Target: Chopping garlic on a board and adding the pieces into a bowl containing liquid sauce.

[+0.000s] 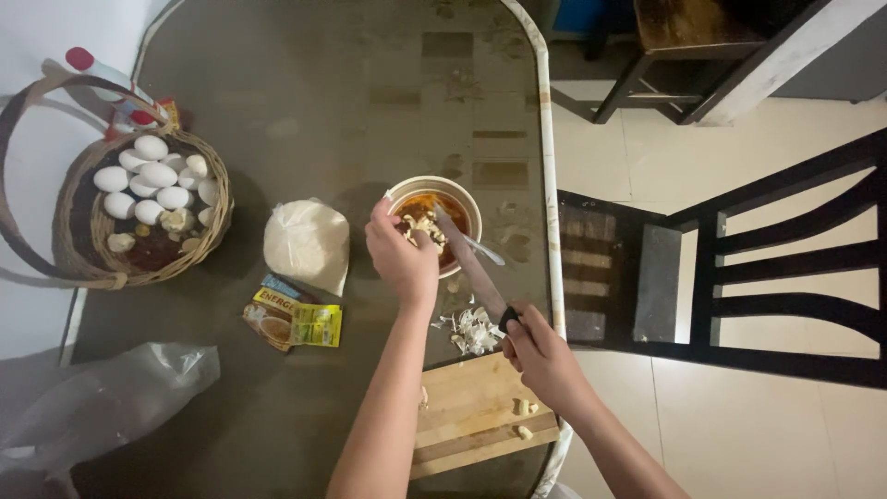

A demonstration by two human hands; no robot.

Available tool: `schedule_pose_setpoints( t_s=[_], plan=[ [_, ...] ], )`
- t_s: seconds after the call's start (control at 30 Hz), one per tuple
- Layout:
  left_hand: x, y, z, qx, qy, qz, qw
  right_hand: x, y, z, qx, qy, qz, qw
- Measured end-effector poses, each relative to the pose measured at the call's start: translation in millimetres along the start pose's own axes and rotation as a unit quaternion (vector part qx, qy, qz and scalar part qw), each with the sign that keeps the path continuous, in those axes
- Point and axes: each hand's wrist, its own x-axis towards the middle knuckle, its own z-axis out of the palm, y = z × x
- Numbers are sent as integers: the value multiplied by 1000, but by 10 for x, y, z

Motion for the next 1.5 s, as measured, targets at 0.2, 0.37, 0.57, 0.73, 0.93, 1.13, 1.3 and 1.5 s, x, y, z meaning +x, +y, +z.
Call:
schedule_pose_setpoints(
  t_s=[0.2, 0.37, 0.57, 0.73, 0.93, 1.13, 1.3, 1.5],
  plan=[
    [-46, 249, -206, -73, 11, 97, 993, -11, -54, -8, 71, -24, 71, 995],
    [-136, 101, -174, -43, 3, 98, 994, -85, -168, 22, 84, -25, 82, 993],
    [-88, 43, -199, -23, -1, 48, 999, 10, 170, -29, -16, 15, 4, 1000],
    [-59, 134, -370, -49, 1, 56, 997, -196, 51, -6, -272, 124, -111, 948],
    [-283, 70, -532, -30, -18, 79, 996, -327, 313, -195, -368, 183, -172, 895],
    [-1034, 14, -655, 67, -164, 121, 977, -674, 633, -462, -323, 180, -113, 922],
    [-1523, 95, -825, 175, -338, 252, 890, -902, 1099, -631, -328, 207, -3, 922],
    [-1840, 103, -753, 197, -353, 264, 875, -1185, 1100, -596, -328, 203, 50, 921]
  ],
)
